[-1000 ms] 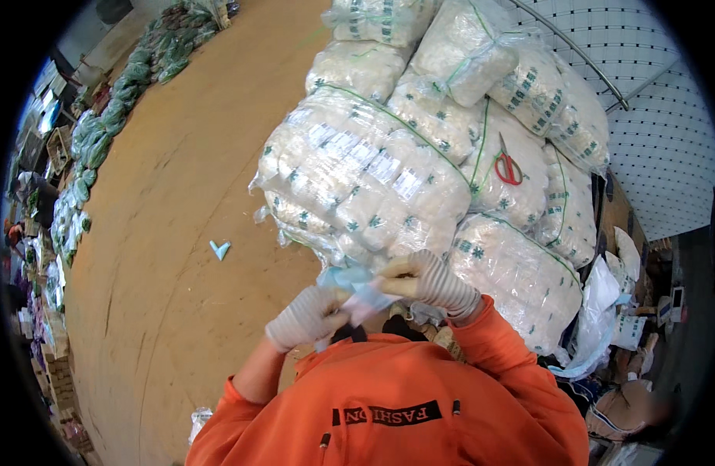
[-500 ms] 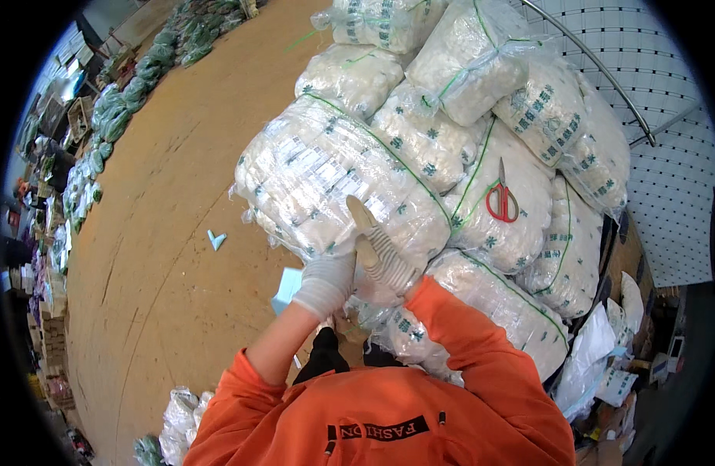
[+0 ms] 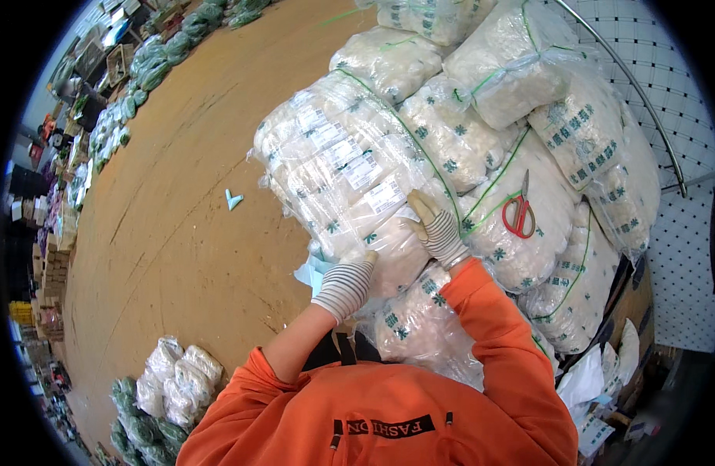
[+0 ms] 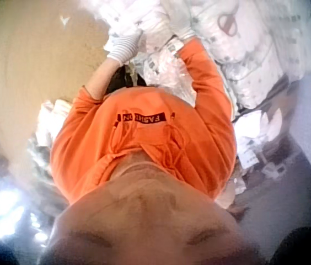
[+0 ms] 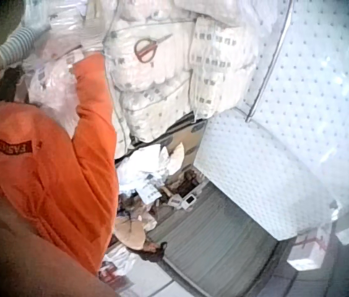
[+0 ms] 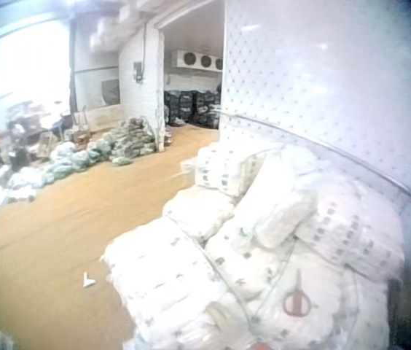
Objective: The person applies printed labels to small plastic bags of popcorn in a basket, then moves to a stack of large white sacks and applies labels to them as well. The person uses gloves and handles each item one at a time, placing labeled items back into the basket or onto the stack.
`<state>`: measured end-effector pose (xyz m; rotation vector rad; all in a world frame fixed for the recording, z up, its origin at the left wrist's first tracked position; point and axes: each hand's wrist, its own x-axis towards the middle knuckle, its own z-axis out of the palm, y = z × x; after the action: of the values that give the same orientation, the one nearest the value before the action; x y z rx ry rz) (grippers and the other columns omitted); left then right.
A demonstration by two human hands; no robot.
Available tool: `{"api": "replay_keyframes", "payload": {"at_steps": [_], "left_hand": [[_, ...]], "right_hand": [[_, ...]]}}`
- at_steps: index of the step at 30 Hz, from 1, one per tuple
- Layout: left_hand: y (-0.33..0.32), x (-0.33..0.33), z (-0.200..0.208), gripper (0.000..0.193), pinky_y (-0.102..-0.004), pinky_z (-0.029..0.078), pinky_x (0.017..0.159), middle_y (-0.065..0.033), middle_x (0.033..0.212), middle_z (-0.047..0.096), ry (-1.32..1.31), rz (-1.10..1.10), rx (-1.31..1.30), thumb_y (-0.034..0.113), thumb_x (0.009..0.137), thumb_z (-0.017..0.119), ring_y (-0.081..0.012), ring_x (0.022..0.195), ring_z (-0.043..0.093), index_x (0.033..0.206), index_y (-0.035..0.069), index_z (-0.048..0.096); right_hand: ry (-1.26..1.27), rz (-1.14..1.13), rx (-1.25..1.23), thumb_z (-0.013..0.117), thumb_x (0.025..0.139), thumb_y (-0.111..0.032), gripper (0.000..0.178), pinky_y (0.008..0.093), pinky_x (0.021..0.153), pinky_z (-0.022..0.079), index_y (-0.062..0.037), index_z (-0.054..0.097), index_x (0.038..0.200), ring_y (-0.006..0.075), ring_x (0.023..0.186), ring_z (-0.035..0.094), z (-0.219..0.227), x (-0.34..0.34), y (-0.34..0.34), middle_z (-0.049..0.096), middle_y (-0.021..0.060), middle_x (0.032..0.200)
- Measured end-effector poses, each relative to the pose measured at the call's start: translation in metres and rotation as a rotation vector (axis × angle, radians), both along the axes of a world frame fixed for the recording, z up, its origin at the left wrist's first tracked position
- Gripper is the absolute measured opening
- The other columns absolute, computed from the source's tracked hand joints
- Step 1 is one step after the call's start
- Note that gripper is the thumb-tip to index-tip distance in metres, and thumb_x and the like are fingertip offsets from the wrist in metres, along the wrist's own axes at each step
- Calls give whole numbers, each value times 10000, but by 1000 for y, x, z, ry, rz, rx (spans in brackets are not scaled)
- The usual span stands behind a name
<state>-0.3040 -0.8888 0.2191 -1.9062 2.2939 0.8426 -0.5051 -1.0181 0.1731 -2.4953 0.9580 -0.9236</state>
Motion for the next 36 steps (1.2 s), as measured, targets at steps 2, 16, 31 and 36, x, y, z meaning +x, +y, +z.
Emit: {"api": "replay_keyframes", "payload": {"at_steps": [2, 16, 31, 36], "left_hand": [[2, -2, -2, 576, -449, 503, 605, -228, 777, 643, 25, 14, 22, 156, 794, 572, -367, 728, 648, 1329, 64, 378], [35, 47, 32, 635, -324, 483, 820, -154, 1030, 609, 875, 464, 71, 33, 774, 531, -250, 920, 597, 1379, 44, 340], [69, 101, 42, 281, -210, 462, 619, -20, 828, 658, 1257, 473, 422, 94, 748, 659, -58, 671, 551, 1006, -18, 664], [63, 106, 51, 268, -220, 454, 605, -27, 815, 661, 1260, 415, 336, 76, 770, 616, -54, 653, 538, 1009, -39, 649]], "right_hand": [[54, 49, -31, 674, 774, -186, 463, 420, 921, 454, -27, 542, 1189, 335, 1124, 529, 0, -1, -2, 540, 195, 1210], [284, -10, 319, 632, 811, -285, 368, 460, 904, 385, -42, 619, 1087, 205, 969, 558, 62, 1, 111, 625, 79, 961], [-758, -342, 1265, 615, 863, -250, 232, 198, 597, 406, -22, 608, 908, 59, 638, 471, 102, 98, 178, 550, 1, 720], [-93, -270, 348, 690, 769, -202, 299, 283, 665, 471, -21, 598, 988, 137, 739, 575, 117, 106, 162, 621, 77, 844]]}}
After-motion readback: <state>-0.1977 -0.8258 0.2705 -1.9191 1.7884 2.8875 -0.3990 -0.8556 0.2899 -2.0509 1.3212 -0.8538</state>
